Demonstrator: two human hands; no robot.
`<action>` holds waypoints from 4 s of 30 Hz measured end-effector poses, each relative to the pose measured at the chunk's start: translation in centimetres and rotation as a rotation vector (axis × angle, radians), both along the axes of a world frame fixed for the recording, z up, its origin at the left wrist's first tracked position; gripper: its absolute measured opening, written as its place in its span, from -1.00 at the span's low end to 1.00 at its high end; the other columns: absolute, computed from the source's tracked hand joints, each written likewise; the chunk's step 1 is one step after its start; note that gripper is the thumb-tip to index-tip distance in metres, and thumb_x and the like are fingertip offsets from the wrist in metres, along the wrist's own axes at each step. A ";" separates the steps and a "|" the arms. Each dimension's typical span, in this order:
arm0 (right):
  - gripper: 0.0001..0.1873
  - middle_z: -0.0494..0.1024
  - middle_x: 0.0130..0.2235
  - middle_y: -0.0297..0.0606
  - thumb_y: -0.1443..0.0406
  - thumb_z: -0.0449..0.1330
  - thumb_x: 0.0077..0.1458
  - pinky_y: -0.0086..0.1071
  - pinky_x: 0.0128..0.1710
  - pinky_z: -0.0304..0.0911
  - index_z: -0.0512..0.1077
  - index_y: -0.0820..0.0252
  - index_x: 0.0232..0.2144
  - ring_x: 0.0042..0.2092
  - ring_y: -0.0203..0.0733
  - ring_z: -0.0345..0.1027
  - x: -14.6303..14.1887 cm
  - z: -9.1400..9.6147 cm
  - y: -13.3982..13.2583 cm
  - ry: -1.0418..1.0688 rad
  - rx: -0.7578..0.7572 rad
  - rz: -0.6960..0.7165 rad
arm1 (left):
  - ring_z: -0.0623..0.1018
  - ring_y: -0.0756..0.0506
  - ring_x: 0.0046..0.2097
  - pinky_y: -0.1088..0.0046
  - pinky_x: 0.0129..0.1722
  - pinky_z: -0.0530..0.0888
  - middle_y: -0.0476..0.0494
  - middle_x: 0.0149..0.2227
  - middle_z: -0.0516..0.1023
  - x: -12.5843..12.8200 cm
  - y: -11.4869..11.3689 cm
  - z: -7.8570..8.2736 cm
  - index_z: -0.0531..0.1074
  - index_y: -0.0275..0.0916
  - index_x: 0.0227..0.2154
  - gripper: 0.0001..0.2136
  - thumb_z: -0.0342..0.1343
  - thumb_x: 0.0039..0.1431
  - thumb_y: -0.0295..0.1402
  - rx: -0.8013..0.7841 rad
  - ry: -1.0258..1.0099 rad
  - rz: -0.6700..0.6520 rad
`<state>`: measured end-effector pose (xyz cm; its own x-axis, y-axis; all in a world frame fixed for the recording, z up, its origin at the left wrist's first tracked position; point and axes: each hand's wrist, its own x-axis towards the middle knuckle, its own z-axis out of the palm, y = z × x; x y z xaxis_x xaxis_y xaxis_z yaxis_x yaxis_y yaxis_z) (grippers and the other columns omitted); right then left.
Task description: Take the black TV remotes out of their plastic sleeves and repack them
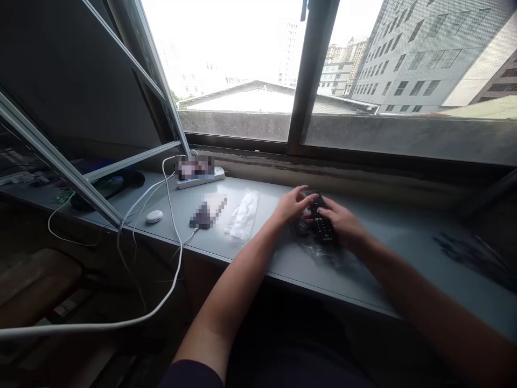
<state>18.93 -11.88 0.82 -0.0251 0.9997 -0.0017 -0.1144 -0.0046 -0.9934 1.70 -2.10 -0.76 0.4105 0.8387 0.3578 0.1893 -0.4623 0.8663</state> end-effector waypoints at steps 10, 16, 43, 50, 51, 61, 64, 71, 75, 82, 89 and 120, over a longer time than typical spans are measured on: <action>-0.62 0.79 -0.16 -0.21 0.06 0.50 0.27 -0.10 -0.17 0.75 0.72 0.00 0.08 -0.21 0.03 0.75 -1.3 0.4 -0.9 -0.003 -0.004 0.045 | 0.50 0.02 -0.37 0.50 -0.30 0.47 -0.11 -0.22 0.66 -0.3 2.0 -0.1 0.61 -0.25 0.02 -0.75 0.25 0.44 -0.21 -0.367 -0.340 0.054; -0.54 0.74 -0.18 -0.12 -0.10 0.46 0.28 -0.14 -0.27 0.73 0.73 0.10 -0.03 -0.21 -0.01 0.68 0.5 1.3 -0.3 -0.049 0.091 -0.014 | 0.65 -0.09 -0.03 0.46 -0.03 0.53 -0.23 0.04 0.71 -1.6 3.3 -0.4 0.57 -0.24 0.07 -0.77 0.10 0.48 -0.35 -0.456 -0.188 0.296; -0.30 0.60 0.31 0.15 -0.05 -0.02 0.48 0.34 0.31 0.35 0.55 0.26 0.34 0.39 0.55 0.32 8.3 -0.3 0.6 -1.695 0.269 -0.119 | 0.61 -0.26 0.22 0.25 0.30 0.46 -0.35 0.14 0.71 -2.2 3.6 -1.9 0.65 -0.29 0.09 -0.68 0.10 0.39 -0.43 0.015 0.466 0.439; -0.24 0.45 0.48 0.06 -0.09 -0.08 0.50 0.26 0.42 0.33 0.47 0.19 0.45 0.45 0.46 0.32 11.1 -1.7 -1.3 -1.623 0.074 -0.091 | 0.61 -0.25 0.21 0.26 0.30 0.46 -0.34 0.14 0.70 -2.1 3.5 -1.9 0.65 -0.29 0.08 -0.68 0.08 0.41 -0.42 0.023 0.454 0.437; -0.25 0.43 0.49 0.06 -0.06 -0.09 0.51 0.22 0.44 0.33 0.47 0.21 0.45 0.43 0.43 0.36 11.2 -2.2 -1.4 -1.598 0.043 -0.076 | 0.61 -0.24 0.21 0.27 0.30 0.46 -0.33 0.14 0.70 -2.1 3.4 -1.9 0.65 -0.28 0.08 -0.68 0.08 0.41 -0.42 0.024 0.454 0.435; -0.25 0.26 0.59 0.06 0.01 -0.17 0.58 0.17 0.51 0.25 0.27 0.25 0.57 0.53 0.37 0.24 8.9 -4.7 -3.1 -1.464 0.114 -0.200 | 0.61 -0.22 0.21 0.29 0.28 0.48 -0.29 0.14 0.70 -2.3 2.7 -1.6 0.65 -0.25 0.10 -0.69 0.09 0.42 -0.43 0.039 0.428 0.419; -0.25 0.36 0.52 0.07 -0.01 -0.19 0.58 0.21 0.47 0.29 0.42 0.26 0.48 0.47 0.40 0.31 8.0 -4.3 -4.4 -1.429 0.156 -0.240 | 0.60 -0.23 0.21 0.29 0.30 0.47 -0.31 0.14 0.70 -2.4 2.3 -1.3 0.64 -0.29 0.11 -0.68 0.10 0.42 -0.43 0.050 0.429 0.418; -0.31 0.52 0.29 0.14 -0.06 -0.09 0.54 0.24 0.33 0.42 0.63 0.19 0.25 0.29 0.43 0.47 7.3 -3.6 -5.4 -1.285 0.204 -0.409 | 0.59 -0.22 0.25 0.25 0.36 0.45 -0.30 0.16 0.69 -2.6 1.6 -0.8 0.64 -0.24 0.13 -0.69 0.12 0.44 -0.40 0.053 0.437 0.398; -0.28 0.52 0.36 0.09 -0.11 -0.10 0.55 0.17 0.38 0.39 0.60 0.16 0.31 0.34 0.36 0.47 7.2 -3.5 -4.8 -1.239 0.171 -0.330 | 0.57 -0.24 0.30 0.24 0.39 0.44 -0.29 0.19 0.68 -2.5 1.4 -0.8 0.64 -0.22 0.14 -0.69 0.14 0.45 -0.37 0.055 0.452 0.370; -0.24 0.29 0.58 -0.01 -0.13 -0.11 0.54 0.31 0.51 0.17 0.44 0.12 0.48 0.59 0.43 0.10 7.1 -3.9 -4.3 -1.335 0.107 -0.228 | 0.60 -0.24 0.29 0.25 0.43 0.42 -0.24 0.19 0.70 -2.4 0.8 -0.6 0.65 -0.17 0.25 -0.62 0.20 0.44 -0.32 0.114 0.406 0.294; -0.49 0.43 0.42 0.12 -0.11 0.08 0.47 0.32 0.44 0.24 0.61 0.12 -0.02 0.49 0.47 0.22 7.0 -3.3 -5.1 -1.264 0.241 -0.355 | 0.57 -0.27 0.32 0.24 0.43 0.42 -0.20 0.20 0.70 -2.5 0.6 -0.6 0.73 -0.11 0.14 -0.67 0.22 0.44 -0.20 0.132 0.467 0.252; -0.68 0.68 0.18 -0.04 0.03 0.08 0.52 0.00 -0.06 0.53 0.43 -0.03 -0.27 0.05 0.22 0.62 5.0 0.8 -7.1 -1.025 0.461 -0.381 | 0.56 -0.27 0.36 0.23 0.47 0.38 -0.28 0.22 0.69 -2.1 -0.3 0.8 0.67 -0.23 0.17 -0.65 0.20 0.50 -0.18 0.172 0.314 0.180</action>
<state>23.95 -18.93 1.60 0.0776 0.8540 0.5145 0.8192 0.2394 -0.5211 -0.41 -2.39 -0.01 0.3740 0.8461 0.3798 0.5235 -0.5306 0.6666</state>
